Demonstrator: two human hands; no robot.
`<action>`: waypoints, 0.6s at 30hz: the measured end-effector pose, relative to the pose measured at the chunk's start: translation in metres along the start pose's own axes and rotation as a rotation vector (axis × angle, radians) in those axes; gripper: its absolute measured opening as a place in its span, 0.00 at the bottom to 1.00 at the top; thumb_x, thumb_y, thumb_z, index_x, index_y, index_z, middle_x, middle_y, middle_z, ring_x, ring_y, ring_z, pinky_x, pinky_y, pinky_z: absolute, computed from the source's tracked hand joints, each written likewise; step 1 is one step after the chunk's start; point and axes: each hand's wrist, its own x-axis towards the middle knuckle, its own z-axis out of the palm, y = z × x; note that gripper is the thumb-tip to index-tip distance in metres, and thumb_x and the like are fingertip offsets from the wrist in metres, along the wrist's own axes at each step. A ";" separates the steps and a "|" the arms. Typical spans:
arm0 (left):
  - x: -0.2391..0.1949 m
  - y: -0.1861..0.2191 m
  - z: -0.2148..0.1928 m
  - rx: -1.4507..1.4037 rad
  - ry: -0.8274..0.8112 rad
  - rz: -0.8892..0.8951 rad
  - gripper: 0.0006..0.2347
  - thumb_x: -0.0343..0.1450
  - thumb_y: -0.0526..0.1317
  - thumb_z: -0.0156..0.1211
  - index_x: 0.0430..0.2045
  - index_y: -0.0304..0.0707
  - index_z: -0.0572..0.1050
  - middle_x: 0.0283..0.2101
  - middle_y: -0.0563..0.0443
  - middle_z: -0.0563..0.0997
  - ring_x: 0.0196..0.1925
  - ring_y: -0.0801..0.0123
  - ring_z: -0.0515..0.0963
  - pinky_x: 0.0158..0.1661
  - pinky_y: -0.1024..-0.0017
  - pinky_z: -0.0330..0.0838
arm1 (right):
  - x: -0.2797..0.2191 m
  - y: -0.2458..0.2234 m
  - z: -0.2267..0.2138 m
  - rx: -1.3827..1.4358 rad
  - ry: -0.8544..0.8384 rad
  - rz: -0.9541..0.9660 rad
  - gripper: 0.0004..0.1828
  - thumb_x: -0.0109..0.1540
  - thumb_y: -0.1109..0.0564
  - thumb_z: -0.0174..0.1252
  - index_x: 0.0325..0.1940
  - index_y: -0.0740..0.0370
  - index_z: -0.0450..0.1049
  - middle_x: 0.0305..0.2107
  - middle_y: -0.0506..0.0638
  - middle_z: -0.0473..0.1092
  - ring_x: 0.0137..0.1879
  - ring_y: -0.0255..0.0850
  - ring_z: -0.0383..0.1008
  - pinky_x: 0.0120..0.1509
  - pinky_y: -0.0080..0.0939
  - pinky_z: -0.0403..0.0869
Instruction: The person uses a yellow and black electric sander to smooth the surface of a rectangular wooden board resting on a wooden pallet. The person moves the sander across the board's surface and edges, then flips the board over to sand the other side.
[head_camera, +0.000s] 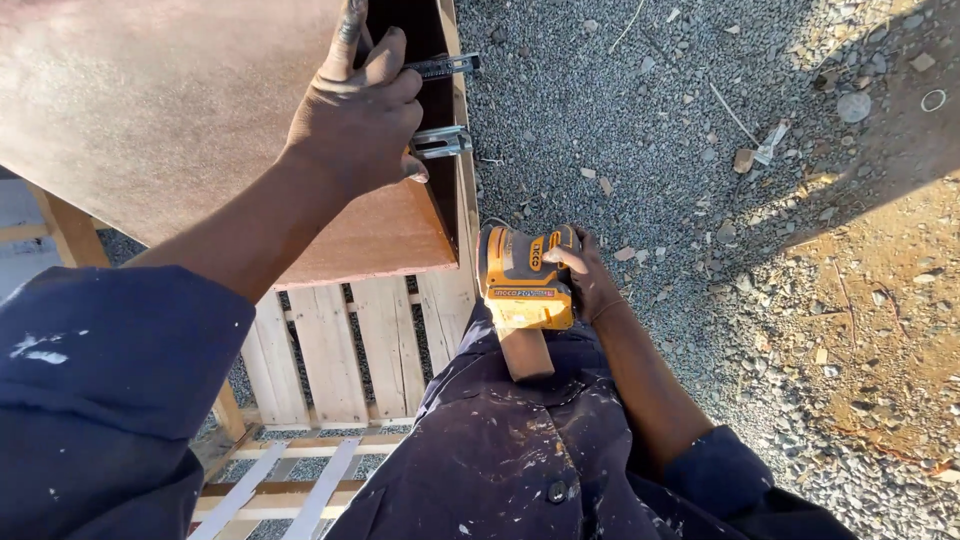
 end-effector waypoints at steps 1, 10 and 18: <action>0.002 0.000 -0.001 -0.001 -0.005 -0.002 0.32 0.65 0.78 0.54 0.41 0.55 0.84 0.47 0.66 0.79 0.78 0.53 0.66 0.77 0.32 0.22 | 0.011 0.011 -0.005 -0.002 -0.003 0.004 0.45 0.50 0.58 0.62 0.70 0.51 0.54 0.53 0.66 0.68 0.49 0.60 0.76 0.48 0.59 0.78; 0.019 -0.008 -0.011 0.005 -0.167 0.012 0.10 0.70 0.52 0.56 0.28 0.57 0.84 0.26 0.69 0.75 0.51 0.63 0.72 0.78 0.38 0.30 | 0.017 0.017 -0.001 -0.037 -0.001 0.026 0.39 0.52 0.59 0.65 0.64 0.48 0.56 0.54 0.67 0.69 0.50 0.63 0.77 0.49 0.61 0.81; 0.016 -0.007 0.004 -0.133 -0.068 0.024 0.03 0.66 0.40 0.61 0.23 0.51 0.82 0.27 0.63 0.73 0.50 0.63 0.73 0.79 0.41 0.32 | 0.001 0.014 0.000 -0.070 -0.070 0.026 0.37 0.48 0.60 0.66 0.57 0.55 0.56 0.51 0.65 0.68 0.49 0.63 0.77 0.49 0.58 0.82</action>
